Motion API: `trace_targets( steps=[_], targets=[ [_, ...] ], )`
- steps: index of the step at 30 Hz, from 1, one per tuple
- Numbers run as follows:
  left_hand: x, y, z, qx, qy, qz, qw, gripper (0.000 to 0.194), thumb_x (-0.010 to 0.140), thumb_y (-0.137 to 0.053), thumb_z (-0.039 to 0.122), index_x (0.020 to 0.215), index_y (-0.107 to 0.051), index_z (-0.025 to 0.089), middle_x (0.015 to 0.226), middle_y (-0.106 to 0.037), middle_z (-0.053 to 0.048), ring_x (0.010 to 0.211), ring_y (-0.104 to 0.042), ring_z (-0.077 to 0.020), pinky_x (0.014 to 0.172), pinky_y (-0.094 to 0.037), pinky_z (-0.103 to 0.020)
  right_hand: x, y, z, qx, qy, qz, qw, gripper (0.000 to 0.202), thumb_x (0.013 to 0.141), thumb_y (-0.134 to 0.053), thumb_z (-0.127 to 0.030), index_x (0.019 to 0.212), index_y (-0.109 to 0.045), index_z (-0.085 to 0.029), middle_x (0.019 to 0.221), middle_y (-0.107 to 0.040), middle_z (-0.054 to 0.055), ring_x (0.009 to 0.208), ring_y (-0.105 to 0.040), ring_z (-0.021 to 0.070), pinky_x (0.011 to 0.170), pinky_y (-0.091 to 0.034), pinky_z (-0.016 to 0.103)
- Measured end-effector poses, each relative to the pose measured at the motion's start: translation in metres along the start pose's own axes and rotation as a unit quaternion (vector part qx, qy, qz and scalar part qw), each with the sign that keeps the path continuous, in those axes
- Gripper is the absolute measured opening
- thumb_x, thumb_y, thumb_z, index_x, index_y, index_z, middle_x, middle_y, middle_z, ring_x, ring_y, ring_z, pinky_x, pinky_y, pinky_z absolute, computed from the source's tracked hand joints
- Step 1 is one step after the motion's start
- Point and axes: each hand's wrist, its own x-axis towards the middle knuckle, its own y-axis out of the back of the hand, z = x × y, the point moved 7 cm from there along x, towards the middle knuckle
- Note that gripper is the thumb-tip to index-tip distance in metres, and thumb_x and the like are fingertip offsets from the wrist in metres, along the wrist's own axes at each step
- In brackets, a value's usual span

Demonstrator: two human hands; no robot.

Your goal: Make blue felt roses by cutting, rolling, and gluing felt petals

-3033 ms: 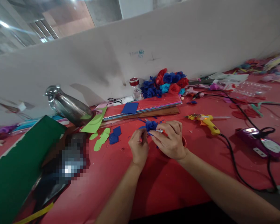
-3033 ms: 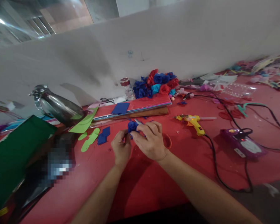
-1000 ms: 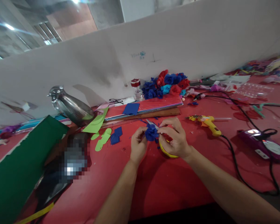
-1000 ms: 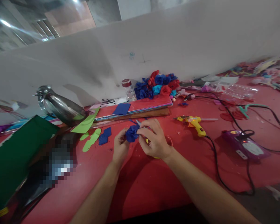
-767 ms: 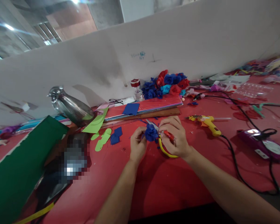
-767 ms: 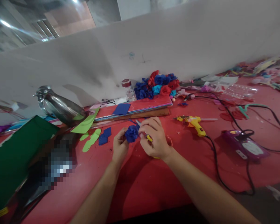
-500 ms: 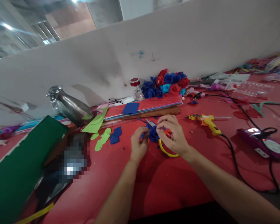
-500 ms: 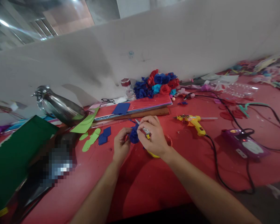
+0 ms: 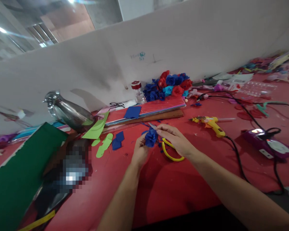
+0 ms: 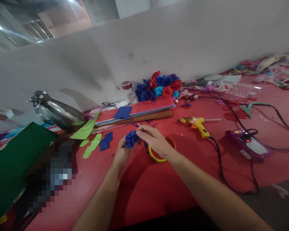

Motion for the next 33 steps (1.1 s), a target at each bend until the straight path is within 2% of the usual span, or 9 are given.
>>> trace_targets(
  steps=[4, 7, 10, 13, 17, 23, 25, 29, 33],
  targets=[
    [-0.001, -0.002, -0.002, -0.002, 0.015, -0.002, 1.000, 0.026, 0.061, -0.081, 0.040, 0.067, -0.068, 0.018, 0.068, -0.060, 0.000, 0.065, -0.050, -0.0113, 0.066, -0.042, -0.024, -0.001, 0.001, -0.002, -0.007, 0.005, 0.004, 1.000, 0.023, 0.079, -0.061, -0.037, 0.065, -0.057, -0.020, 0.062, -0.055, -0.002, 0.060, -0.051, 0.0124, 0.061, -0.040, 0.026],
    [0.000, 0.001, -0.001, -0.002, 0.014, 0.017, 1.000, 0.025, 0.061, -0.082, 0.037, 0.065, -0.067, 0.017, 0.067, -0.059, 0.001, 0.064, -0.048, -0.0103, 0.065, -0.041, -0.024, -0.001, 0.003, -0.003, 0.002, 0.009, 0.019, 1.000, 0.021, 0.077, -0.062, -0.035, 0.064, -0.057, -0.020, 0.060, -0.056, -0.002, 0.059, -0.050, 0.0117, 0.059, -0.038, 0.026],
    [-0.001, 0.001, -0.003, -0.022, 0.040, 0.027, 0.999, 0.024, 0.057, -0.083, 0.032, 0.064, -0.066, 0.017, 0.067, -0.060, 0.001, 0.063, -0.049, -0.0099, 0.064, -0.041, -0.024, 0.000, 0.003, 0.001, 0.041, -0.010, 0.028, 0.999, 0.020, 0.075, -0.063, -0.036, 0.064, -0.058, -0.020, 0.058, -0.055, -0.003, 0.056, -0.050, 0.0113, 0.058, -0.039, 0.026],
    [-0.003, -0.002, -0.009, -0.051, 0.091, 0.023, 0.994, 0.025, 0.055, -0.084, 0.029, 0.059, -0.064, 0.016, 0.063, -0.058, 0.001, 0.059, -0.048, -0.0086, 0.059, -0.040, -0.023, 0.001, 0.007, 0.009, 0.072, -0.046, 0.065, 0.994, 0.020, 0.071, -0.065, -0.037, 0.062, -0.059, -0.020, 0.057, -0.055, -0.003, 0.056, -0.050, 0.0116, 0.058, -0.039, 0.026],
    [-0.005, -0.006, -0.013, -0.082, 0.131, 0.009, 0.988, 0.025, 0.055, -0.084, 0.029, 0.067, -0.067, 0.015, 0.062, -0.060, 0.001, 0.054, -0.049, -0.0075, 0.052, -0.037, -0.021, 0.002, 0.013, 0.021, 0.139, -0.092, 0.108, 0.980, 0.020, 0.065, -0.068, -0.037, 0.060, -0.059, -0.021, 0.057, -0.057, -0.003, 0.056, -0.051, 0.0128, 0.058, -0.041, 0.027],
    [-0.006, -0.003, -0.014, -0.100, 0.143, 0.035, 0.984, 0.025, 0.055, -0.083, 0.026, 0.061, -0.061, 0.015, 0.061, -0.060, 0.001, 0.054, -0.050, -0.0066, 0.054, -0.038, -0.020, 0.002, 0.026, 0.028, 0.188, -0.082, 0.179, 0.962, 0.017, 0.064, -0.069, -0.036, 0.060, -0.062, -0.021, 0.059, -0.059, -0.003, 0.058, -0.050, 0.0127, 0.058, -0.039, 0.026],
    [-0.005, -0.001, -0.013, -0.104, 0.138, 0.043, 0.984, 0.025, 0.055, -0.083, 0.024, 0.059, -0.060, 0.015, 0.060, -0.058, 0.002, 0.055, -0.050, -0.0064, 0.056, -0.038, -0.020, 0.002, 0.024, 0.031, 0.179, -0.092, 0.175, 0.964, 0.016, 0.062, -0.070, -0.034, 0.058, -0.062, -0.021, 0.059, -0.059, -0.002, 0.059, -0.051, 0.0127, 0.058, -0.039, 0.026],
    [-0.003, 0.002, -0.012, -0.090, 0.121, 0.054, 0.987, 0.022, 0.055, -0.082, 0.023, 0.063, -0.062, 0.016, 0.061, -0.058, 0.002, 0.054, -0.047, -0.0065, 0.055, -0.037, -0.021, 0.002, 0.012, 0.032, 0.172, -0.120, 0.116, 0.971, 0.012, 0.059, -0.072, -0.029, 0.058, -0.063, -0.020, 0.058, -0.060, -0.003, 0.058, -0.052, 0.0121, 0.059, -0.039, 0.025],
    [-0.001, 0.007, -0.012, -0.067, 0.107, 0.080, 0.989, 0.022, 0.054, -0.082, 0.021, 0.062, -0.062, 0.016, 0.059, -0.056, 0.003, 0.054, -0.047, -0.0071, 0.057, -0.038, -0.021, 0.001, 0.013, 0.025, 0.220, -0.100, 0.119, 0.963, 0.013, 0.061, -0.072, -0.031, 0.062, -0.065, -0.020, 0.060, -0.062, -0.001, 0.057, -0.053, 0.0117, 0.059, -0.041, 0.025]
  ],
)
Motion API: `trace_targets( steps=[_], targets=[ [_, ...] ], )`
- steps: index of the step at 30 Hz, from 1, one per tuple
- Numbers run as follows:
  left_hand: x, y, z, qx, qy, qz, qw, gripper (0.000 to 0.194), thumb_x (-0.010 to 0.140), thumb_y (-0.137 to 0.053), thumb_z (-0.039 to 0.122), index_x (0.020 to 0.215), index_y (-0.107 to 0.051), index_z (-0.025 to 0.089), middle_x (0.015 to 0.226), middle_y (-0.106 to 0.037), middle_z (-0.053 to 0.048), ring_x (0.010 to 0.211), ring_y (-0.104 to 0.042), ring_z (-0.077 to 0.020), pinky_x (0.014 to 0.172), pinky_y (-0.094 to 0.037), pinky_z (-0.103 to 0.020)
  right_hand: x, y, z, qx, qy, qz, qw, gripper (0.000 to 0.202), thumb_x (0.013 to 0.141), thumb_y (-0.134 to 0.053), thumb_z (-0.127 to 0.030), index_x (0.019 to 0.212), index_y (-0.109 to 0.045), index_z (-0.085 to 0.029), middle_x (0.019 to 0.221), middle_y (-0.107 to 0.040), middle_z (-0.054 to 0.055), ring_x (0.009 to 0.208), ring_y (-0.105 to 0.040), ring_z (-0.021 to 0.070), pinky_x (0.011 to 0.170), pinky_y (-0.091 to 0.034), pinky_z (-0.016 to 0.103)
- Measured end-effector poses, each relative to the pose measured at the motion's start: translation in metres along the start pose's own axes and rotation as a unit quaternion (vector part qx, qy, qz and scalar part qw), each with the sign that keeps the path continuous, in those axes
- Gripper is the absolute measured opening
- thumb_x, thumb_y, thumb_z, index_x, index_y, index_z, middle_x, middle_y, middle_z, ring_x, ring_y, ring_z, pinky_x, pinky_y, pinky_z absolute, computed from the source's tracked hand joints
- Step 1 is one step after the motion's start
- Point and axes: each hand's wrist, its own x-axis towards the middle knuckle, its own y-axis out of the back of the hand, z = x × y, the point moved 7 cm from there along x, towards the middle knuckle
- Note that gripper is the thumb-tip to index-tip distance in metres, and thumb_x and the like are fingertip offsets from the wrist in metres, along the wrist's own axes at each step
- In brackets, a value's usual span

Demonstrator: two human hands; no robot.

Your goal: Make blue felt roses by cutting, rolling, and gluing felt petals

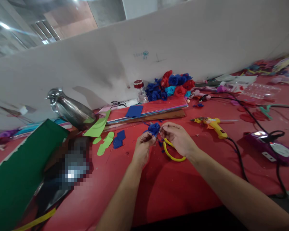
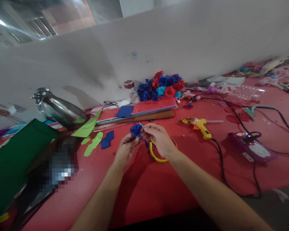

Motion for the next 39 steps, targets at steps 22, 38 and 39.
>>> trace_targets(
  steps=[22, 38, 39],
  targets=[
    [-0.002, 0.003, 0.009, 0.066, -0.086, 0.012, 0.994, 0.018, 0.058, -0.081, 0.028, 0.064, -0.066, 0.018, 0.064, -0.060, 0.002, 0.065, -0.051, -0.0113, 0.067, -0.042, -0.024, -0.009, -0.012, -0.010, -0.248, 0.145, -0.014, 0.958, 0.014, 0.069, -0.068, -0.029, 0.065, -0.057, -0.021, 0.062, -0.059, -0.002, 0.059, -0.052, 0.0128, 0.058, -0.041, 0.026],
    [-0.011, 0.000, 0.030, 0.165, -0.175, 0.034, 0.970, 0.009, 0.062, -0.064, 0.012, 0.065, -0.069, 0.020, 0.063, -0.060, 0.000, 0.066, -0.052, -0.0151, 0.068, -0.045, -0.025, -0.008, -0.010, -0.003, -0.266, 0.145, -0.015, 0.953, 0.016, 0.067, -0.071, -0.027, 0.078, -0.062, -0.022, 0.072, -0.062, -0.001, 0.067, -0.053, 0.0151, 0.064, -0.043, 0.028],
    [-0.011, -0.001, 0.031, 0.158, -0.172, 0.031, 0.972, 0.008, 0.062, -0.065, 0.014, 0.064, -0.069, 0.020, 0.064, -0.061, 0.000, 0.068, -0.053, -0.0158, 0.070, -0.046, -0.026, -0.008, -0.011, -0.004, -0.280, 0.151, -0.019, 0.948, 0.012, 0.067, -0.069, -0.025, 0.076, -0.062, -0.022, 0.071, -0.061, -0.001, 0.066, -0.052, 0.0153, 0.064, -0.042, 0.028]
  ],
)
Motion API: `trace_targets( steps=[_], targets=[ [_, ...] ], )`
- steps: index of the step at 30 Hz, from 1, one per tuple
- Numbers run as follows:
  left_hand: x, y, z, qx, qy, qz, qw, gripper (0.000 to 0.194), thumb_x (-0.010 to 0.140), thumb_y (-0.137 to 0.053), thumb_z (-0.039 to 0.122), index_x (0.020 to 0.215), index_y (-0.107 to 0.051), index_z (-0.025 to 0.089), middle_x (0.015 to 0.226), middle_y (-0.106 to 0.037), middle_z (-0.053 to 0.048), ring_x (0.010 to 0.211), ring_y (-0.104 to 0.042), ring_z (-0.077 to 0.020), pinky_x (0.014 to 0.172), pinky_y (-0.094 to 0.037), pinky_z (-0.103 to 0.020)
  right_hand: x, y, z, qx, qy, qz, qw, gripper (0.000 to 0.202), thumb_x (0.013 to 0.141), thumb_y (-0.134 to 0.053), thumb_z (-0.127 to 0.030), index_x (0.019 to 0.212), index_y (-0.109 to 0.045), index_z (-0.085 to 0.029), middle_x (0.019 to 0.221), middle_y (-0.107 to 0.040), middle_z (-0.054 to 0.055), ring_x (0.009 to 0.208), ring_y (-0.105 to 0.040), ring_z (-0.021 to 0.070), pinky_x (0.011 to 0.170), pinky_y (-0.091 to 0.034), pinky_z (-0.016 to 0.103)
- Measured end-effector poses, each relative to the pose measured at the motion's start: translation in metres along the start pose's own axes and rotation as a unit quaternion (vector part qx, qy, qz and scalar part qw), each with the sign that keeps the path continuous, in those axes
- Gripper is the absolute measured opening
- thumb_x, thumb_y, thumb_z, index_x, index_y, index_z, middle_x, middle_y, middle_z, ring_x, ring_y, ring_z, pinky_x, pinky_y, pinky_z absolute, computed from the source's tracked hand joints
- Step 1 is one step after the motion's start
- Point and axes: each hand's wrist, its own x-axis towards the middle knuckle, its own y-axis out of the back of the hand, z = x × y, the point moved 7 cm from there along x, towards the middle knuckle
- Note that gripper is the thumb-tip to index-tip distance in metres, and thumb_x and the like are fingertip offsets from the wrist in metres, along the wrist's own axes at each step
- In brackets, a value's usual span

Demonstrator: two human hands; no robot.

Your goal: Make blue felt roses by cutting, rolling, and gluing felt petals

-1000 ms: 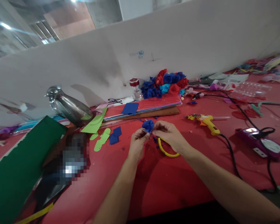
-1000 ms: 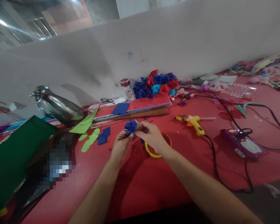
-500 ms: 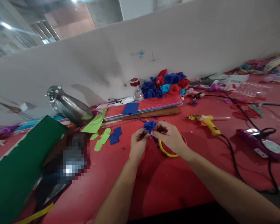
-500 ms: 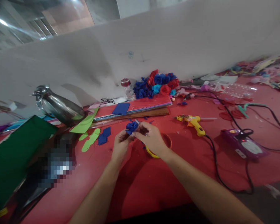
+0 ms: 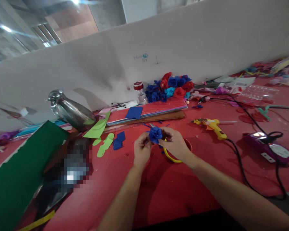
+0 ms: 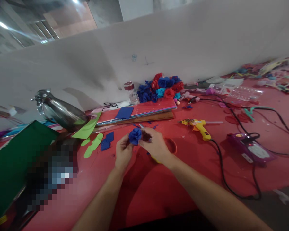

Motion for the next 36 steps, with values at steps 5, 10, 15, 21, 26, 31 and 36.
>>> trace_targets(
  steps=[5, 10, 15, 21, 26, 31, 36],
  targets=[
    [0.001, -0.006, 0.000, -0.027, 0.021, -0.020, 0.999, 0.009, 0.062, -0.073, 0.025, 0.057, -0.068, 0.020, 0.062, -0.062, 0.000, 0.069, -0.054, -0.0165, 0.074, -0.048, -0.029, 0.001, 0.001, -0.007, -0.052, 0.053, -0.003, 0.997, 0.017, 0.067, -0.066, -0.021, 0.055, -0.053, -0.022, 0.061, -0.051, -0.001, 0.063, -0.047, 0.0152, 0.061, -0.038, 0.028],
    [0.000, -0.010, -0.003, -0.070, 0.039, -0.025, 0.996, 0.025, 0.059, -0.080, 0.032, 0.048, -0.061, 0.019, 0.057, -0.058, 0.002, 0.064, -0.050, -0.0135, 0.071, -0.047, -0.028, -0.001, 0.001, -0.007, -0.063, 0.047, 0.020, 0.997, 0.028, 0.068, -0.068, -0.027, 0.052, -0.046, -0.022, 0.058, -0.045, -0.003, 0.059, -0.041, 0.0141, 0.057, -0.034, 0.027],
    [-0.002, -0.015, -0.007, -0.076, 0.064, -0.043, 0.994, 0.023, 0.059, -0.081, 0.033, 0.054, -0.065, 0.018, 0.059, -0.060, 0.002, 0.066, -0.053, -0.0130, 0.071, -0.047, -0.027, -0.003, 0.000, -0.005, -0.059, 0.035, 0.041, 0.997, 0.024, 0.069, -0.066, -0.028, 0.056, -0.047, -0.022, 0.059, -0.044, -0.003, 0.058, -0.039, 0.0132, 0.055, -0.032, 0.026],
    [-0.004, -0.012, -0.022, -0.103, 0.079, -0.019, 0.991, 0.021, 0.059, -0.082, 0.033, 0.062, -0.067, 0.018, 0.060, -0.061, 0.002, 0.061, -0.053, -0.0112, 0.065, -0.047, -0.025, -0.002, 0.000, 0.010, -0.009, -0.018, 0.048, 0.999, 0.027, 0.068, -0.068, -0.035, 0.057, -0.047, -0.022, 0.056, -0.042, -0.004, 0.056, -0.036, 0.0118, 0.053, -0.030, 0.027],
    [-0.004, -0.013, -0.023, -0.107, 0.108, -0.022, 0.988, 0.020, 0.059, -0.080, 0.031, 0.061, -0.066, 0.017, 0.055, -0.060, 0.003, 0.051, -0.051, -0.0087, 0.056, -0.044, -0.023, 0.001, -0.003, 0.021, 0.094, -0.102, 0.030, 0.990, 0.033, 0.063, -0.075, -0.042, 0.056, -0.051, -0.020, 0.053, -0.040, -0.006, 0.054, -0.036, 0.0098, 0.052, -0.030, 0.026],
    [-0.003, -0.012, -0.023, -0.173, 0.158, 0.013, 0.972, 0.024, 0.052, -0.083, 0.029, 0.066, -0.067, 0.016, 0.056, -0.062, 0.003, 0.045, -0.051, -0.0075, 0.050, -0.042, -0.022, 0.002, -0.008, 0.026, 0.187, -0.166, 0.024, 0.968, 0.030, 0.052, -0.082, -0.036, 0.070, -0.065, -0.019, 0.061, -0.055, -0.005, 0.060, -0.049, 0.0106, 0.059, -0.040, 0.025],
    [-0.004, -0.013, -0.024, -0.176, 0.197, 0.003, 0.964, 0.025, 0.051, -0.083, 0.029, 0.064, -0.067, 0.015, 0.051, -0.060, 0.003, 0.042, -0.051, -0.0074, 0.048, -0.040, -0.021, 0.002, -0.007, 0.030, 0.201, -0.175, 0.019, 0.964, 0.026, 0.054, -0.082, -0.034, 0.074, -0.072, -0.019, 0.073, -0.068, -0.001, 0.068, -0.057, 0.0127, 0.069, -0.045, 0.028]
  ],
)
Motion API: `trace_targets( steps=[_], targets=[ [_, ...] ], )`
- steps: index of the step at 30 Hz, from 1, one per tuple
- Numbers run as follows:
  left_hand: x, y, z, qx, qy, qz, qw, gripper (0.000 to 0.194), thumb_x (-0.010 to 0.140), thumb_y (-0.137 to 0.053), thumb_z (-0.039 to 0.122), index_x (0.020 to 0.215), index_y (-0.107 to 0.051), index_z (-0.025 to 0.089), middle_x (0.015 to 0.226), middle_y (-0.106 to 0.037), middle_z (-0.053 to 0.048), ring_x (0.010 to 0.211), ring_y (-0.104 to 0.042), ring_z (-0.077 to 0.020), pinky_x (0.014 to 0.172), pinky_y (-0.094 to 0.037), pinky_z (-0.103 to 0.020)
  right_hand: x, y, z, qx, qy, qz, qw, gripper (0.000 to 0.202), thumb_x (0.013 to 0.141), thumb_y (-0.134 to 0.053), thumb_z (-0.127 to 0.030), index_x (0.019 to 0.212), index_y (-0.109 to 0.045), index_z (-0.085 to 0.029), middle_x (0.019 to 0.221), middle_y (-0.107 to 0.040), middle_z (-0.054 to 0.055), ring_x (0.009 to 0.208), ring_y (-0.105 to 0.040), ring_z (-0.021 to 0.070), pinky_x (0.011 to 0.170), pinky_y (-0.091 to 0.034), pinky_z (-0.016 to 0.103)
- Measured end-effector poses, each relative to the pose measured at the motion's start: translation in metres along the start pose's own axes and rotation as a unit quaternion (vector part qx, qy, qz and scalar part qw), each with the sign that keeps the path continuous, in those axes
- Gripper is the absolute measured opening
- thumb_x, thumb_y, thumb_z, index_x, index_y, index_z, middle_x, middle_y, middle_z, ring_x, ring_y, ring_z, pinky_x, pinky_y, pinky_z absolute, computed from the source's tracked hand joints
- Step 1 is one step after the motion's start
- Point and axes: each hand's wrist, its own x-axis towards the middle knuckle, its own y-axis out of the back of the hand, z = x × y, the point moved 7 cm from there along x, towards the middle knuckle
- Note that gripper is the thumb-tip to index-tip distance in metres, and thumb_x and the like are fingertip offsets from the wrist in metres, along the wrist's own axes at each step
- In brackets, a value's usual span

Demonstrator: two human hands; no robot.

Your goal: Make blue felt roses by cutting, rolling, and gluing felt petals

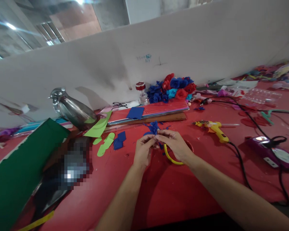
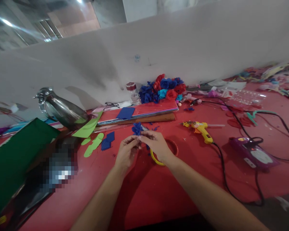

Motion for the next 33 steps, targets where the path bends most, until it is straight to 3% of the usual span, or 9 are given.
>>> trace_targets(
  steps=[11, 23, 33],
  targets=[
    [-0.0012, -0.0021, 0.0019, -0.022, 0.023, -0.020, 0.999, 0.026, 0.056, -0.082, 0.033, 0.064, -0.066, 0.015, 0.056, -0.064, 0.001, 0.047, -0.057, -0.0085, 0.052, -0.044, -0.021, 0.0011, -0.0012, -0.0026, -0.037, 0.027, -0.019, 0.999, 0.023, 0.062, -0.077, -0.038, 0.073, -0.073, -0.019, 0.071, -0.069, 0.001, 0.064, -0.056, 0.0122, 0.064, -0.044, 0.027],
    [0.0009, 0.0009, -0.0011, -0.014, 0.034, -0.007, 0.999, 0.029, 0.055, -0.084, 0.037, 0.063, -0.068, 0.014, 0.059, -0.068, -0.001, 0.047, -0.057, -0.0092, 0.050, -0.043, -0.021, 0.0002, -0.0023, -0.0005, 0.008, -0.001, -0.005, 1.000, 0.022, 0.056, -0.079, -0.036, 0.066, -0.073, -0.018, 0.061, -0.064, -0.002, 0.055, -0.051, 0.0089, 0.059, -0.043, 0.025],
    [-0.0004, -0.0012, 0.0018, -0.004, 0.023, -0.011, 1.000, 0.032, 0.053, -0.084, 0.039, 0.060, -0.065, 0.015, 0.054, -0.060, 0.002, 0.046, -0.048, -0.0066, 0.048, -0.039, -0.020, 0.0000, 0.0017, -0.0030, -0.026, 0.022, 0.007, 0.999, 0.021, 0.058, -0.076, -0.037, 0.067, -0.073, -0.018, 0.062, -0.065, -0.002, 0.056, -0.049, 0.0092, 0.058, -0.039, 0.025]
  ],
)
